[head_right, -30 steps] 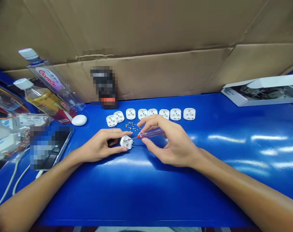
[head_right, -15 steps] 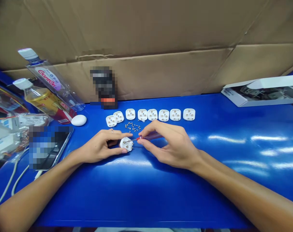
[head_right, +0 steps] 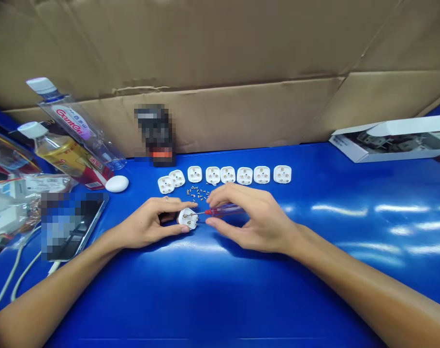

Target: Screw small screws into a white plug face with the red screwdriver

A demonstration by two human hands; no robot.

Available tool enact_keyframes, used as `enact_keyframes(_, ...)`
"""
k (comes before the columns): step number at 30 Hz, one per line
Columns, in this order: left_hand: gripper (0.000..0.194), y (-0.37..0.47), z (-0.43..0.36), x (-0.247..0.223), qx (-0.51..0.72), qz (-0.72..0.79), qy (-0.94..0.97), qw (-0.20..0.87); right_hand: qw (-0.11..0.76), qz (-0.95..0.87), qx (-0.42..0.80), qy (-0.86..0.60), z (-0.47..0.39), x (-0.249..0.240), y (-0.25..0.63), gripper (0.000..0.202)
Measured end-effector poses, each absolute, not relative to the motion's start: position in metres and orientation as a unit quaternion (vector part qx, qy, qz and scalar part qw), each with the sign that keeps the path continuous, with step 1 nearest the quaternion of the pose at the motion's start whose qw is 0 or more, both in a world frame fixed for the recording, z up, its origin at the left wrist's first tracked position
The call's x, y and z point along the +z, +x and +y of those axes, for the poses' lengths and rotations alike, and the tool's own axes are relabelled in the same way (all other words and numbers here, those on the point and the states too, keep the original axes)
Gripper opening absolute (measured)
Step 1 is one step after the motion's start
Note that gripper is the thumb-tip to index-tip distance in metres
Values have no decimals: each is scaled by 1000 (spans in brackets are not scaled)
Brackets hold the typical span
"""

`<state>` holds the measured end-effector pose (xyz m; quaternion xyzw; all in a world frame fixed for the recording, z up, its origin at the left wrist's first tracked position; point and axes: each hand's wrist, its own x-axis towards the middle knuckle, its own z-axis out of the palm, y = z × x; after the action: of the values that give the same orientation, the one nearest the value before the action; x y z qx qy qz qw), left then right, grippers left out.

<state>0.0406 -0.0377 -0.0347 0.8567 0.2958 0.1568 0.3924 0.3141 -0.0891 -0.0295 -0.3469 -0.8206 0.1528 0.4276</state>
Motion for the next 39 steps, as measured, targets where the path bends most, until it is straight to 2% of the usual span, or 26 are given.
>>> enact_keyframes(6, 48, 39, -37, -36, 159, 284, 863, 385, 445, -774, 212, -397, -89, -33, 313, 15)
enact_keyframes(13, 49, 39, -38, -37, 162, 288, 862, 384, 454, -779, 225, -370, -90, -34, 312, 19)
enact_keyframes(18, 49, 39, -38, -35, 162, 288, 867, 374, 444, -796, 167, -376, -92, -35, 310, 11)
enact_keyframes(23, 49, 41, -40, -32, 146, 302, 869, 363, 453, -792, 183, -366, -92, -33, 309, 11)
enact_keyframes(27, 48, 42, -43, -29, 149, 294, 873, 360, 459, -799, 123, -368, -92, -33, 308, 12)
enact_keyframes(31, 48, 43, -45, -29, 143, 305, 872, 356, 460, -806, 139, -346, -92, -32, 309, 11)
enact_keyframes(35, 51, 42, -44, -30, 125, 306, 879, 342, 441, -822, 70, -352, -92, -33, 310, 12)
enact_keyframes(39, 52, 42, -44, -32, 129, 318, 874, 345, 444, -826, 113, -327, -92, -32, 310, 12)
